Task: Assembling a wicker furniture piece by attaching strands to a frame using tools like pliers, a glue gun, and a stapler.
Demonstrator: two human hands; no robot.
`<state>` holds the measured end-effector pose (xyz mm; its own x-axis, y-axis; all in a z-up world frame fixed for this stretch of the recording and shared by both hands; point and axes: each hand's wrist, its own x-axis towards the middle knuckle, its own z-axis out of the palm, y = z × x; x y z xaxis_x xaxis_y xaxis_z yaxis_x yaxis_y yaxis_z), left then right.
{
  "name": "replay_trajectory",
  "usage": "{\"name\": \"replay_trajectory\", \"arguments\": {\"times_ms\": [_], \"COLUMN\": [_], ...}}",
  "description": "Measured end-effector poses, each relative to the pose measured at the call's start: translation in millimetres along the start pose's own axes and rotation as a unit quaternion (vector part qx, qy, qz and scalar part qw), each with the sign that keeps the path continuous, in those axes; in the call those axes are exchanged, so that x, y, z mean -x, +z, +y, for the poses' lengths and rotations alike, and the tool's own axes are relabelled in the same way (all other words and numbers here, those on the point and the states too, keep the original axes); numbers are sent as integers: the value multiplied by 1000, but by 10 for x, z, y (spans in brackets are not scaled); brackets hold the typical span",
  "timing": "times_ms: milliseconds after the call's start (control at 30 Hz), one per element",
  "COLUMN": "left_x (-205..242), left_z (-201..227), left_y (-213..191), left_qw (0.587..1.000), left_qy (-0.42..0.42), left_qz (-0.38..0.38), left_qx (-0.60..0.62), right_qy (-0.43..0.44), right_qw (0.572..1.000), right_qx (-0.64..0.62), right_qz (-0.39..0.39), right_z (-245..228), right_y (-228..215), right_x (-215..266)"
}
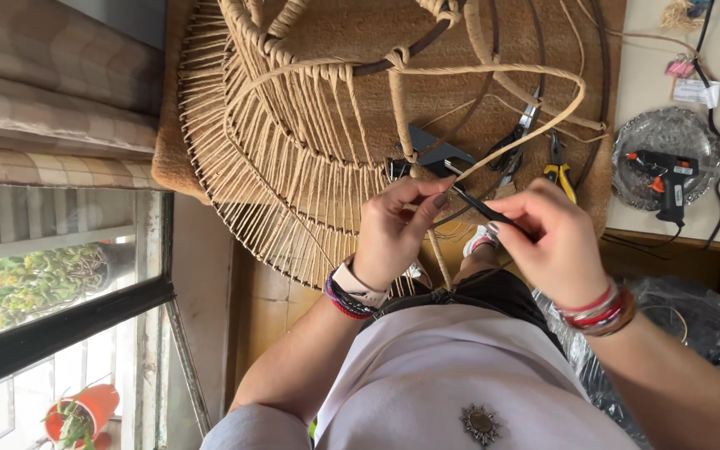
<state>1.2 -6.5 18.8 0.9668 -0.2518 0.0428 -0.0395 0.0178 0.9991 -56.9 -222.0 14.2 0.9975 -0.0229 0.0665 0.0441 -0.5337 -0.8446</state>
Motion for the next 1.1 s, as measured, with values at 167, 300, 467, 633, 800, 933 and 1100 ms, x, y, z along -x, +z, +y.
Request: {"name": "replay_trajectory", "arguments": {"times_ms": [167,300,467,633,800,933,1100], "left_x": [-10,-24,-10,-16,-9,4,13], "left_z": [50,77,74,93,18,-81,-12], "left_y": [-18,-25,-45,-43,-21,-11,16], "left_qw": [1000,1000,999,1000,1000,999,999], "left_qy": [-12,-16,-25,-20,-22,-30,-44], "left_qz": [-17,-16,-22,-19,-9,-8,-19], "left_qx": [18,22,14,10,4,8,8], "right_qy": [-227,-137,38,-202,4,91,-214], "right_qw": [912,976,996,914,1000,979,918], "right_qx": [324,155,-74,341,-9,-180,316], "right_qz": [113,67,-25,88,21,-35,110], "right_z": [167,-86,-19,125,-101,40,264], "right_y": [97,55,42,134,103,93,167], "right_x": [149,35,-40,161,6,12,237]}}
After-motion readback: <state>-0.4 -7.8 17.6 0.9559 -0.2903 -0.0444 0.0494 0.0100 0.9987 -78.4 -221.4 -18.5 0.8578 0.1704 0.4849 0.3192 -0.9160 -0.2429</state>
